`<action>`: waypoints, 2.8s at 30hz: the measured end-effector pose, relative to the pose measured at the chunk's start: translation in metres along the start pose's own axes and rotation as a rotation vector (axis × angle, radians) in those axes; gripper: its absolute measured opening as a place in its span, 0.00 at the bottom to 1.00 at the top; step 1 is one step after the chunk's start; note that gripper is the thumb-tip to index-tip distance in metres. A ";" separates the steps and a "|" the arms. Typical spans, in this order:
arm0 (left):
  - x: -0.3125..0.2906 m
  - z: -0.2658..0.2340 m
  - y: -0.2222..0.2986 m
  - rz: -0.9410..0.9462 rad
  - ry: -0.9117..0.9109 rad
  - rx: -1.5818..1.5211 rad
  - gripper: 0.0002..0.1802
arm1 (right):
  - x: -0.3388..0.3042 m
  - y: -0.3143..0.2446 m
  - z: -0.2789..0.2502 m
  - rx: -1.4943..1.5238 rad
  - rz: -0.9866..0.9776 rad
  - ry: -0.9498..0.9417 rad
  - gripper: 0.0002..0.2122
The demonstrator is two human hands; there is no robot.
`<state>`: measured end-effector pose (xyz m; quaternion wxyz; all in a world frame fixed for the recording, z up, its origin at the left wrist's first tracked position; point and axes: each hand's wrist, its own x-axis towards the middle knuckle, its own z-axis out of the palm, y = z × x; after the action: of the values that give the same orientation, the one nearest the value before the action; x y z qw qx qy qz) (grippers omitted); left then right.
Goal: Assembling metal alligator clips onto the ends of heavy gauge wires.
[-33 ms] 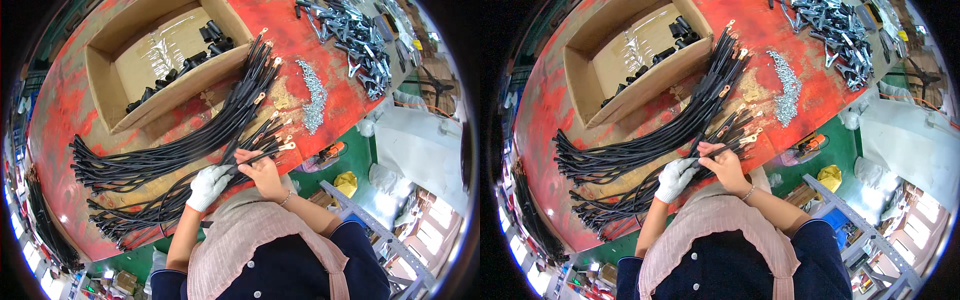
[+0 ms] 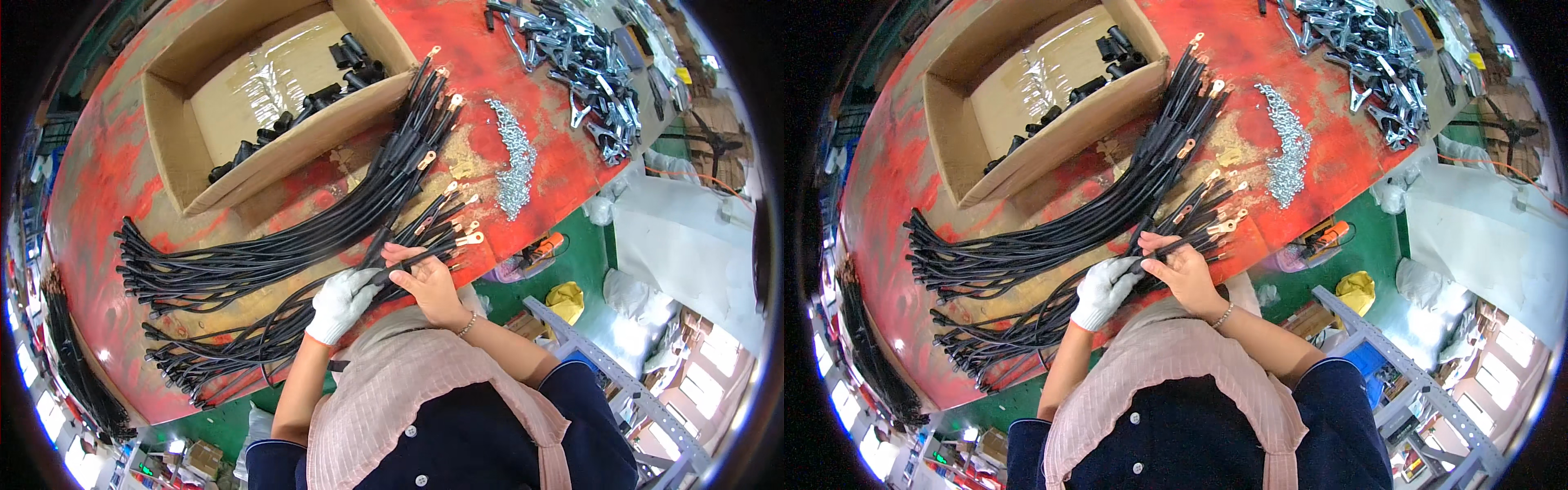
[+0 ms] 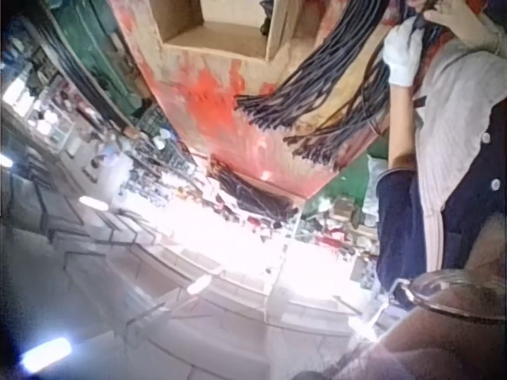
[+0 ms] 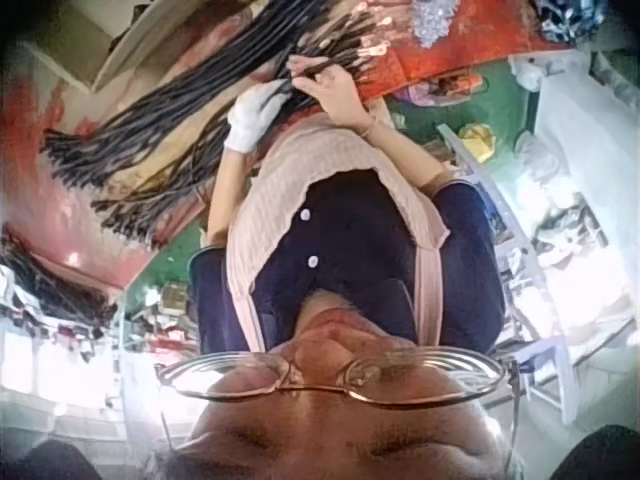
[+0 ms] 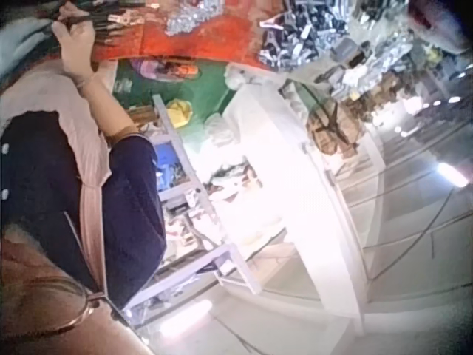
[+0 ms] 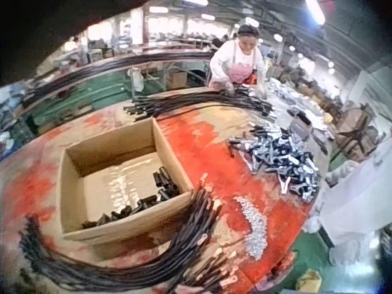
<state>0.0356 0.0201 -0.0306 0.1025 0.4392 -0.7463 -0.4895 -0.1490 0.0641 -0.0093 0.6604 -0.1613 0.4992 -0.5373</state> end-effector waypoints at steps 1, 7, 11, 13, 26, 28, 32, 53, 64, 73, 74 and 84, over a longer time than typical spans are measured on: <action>0.000 -0.001 0.001 -0.016 0.011 -0.001 0.16 | -0.001 -0.006 0.004 -0.036 0.010 -0.028 0.14; -0.008 0.008 0.009 0.024 0.210 0.184 0.18 | 0.002 -0.004 -0.017 -0.412 0.105 -0.082 0.14; -0.026 -0.002 0.035 -0.046 0.460 0.178 0.20 | 0.007 -0.006 -0.016 -0.736 0.106 -0.132 0.15; -0.059 0.009 0.031 -0.157 0.628 0.066 0.19 | 0.010 -0.007 -0.024 -0.952 0.161 -0.206 0.17; -0.270 0.199 -0.094 -0.948 1.765 -1.809 0.33 | 0.033 0.026 0.044 -1.744 -0.875 -0.858 0.29; -0.278 0.186 -0.130 -0.728 1.722 -1.914 0.40 | 0.030 0.033 0.036 -1.840 -0.866 -0.864 0.31; -0.294 0.130 -0.195 -0.367 1.649 -2.043 0.54 | 0.025 0.032 0.035 -1.971 -0.914 -0.867 0.36; -0.311 -0.113 -0.256 -0.735 1.825 -0.569 0.52 | -0.004 0.045 0.061 -2.191 -0.519 -0.599 0.48; -0.191 -0.218 -0.183 -0.518 1.424 0.026 0.39 | -0.004 0.038 0.041 -2.090 -0.547 -0.490 0.43; 0.068 -0.311 -0.099 -0.549 0.328 0.207 0.38 | 0.005 0.042 0.027 -1.895 -0.747 -0.463 0.40; 0.079 -0.319 -0.153 -0.492 0.235 0.183 0.29 | 0.008 0.044 0.037 -1.899 -0.778 -0.480 0.40; -0.064 -0.406 -0.144 -0.676 0.609 0.093 0.23 | -0.009 0.056 0.030 -1.828 -0.812 -0.394 0.41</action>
<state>0.3901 -0.2114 0.0717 0.1318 0.7861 -0.5182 -0.3101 -0.0925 0.0827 -0.0334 0.1228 -0.8468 0.5083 -0.0979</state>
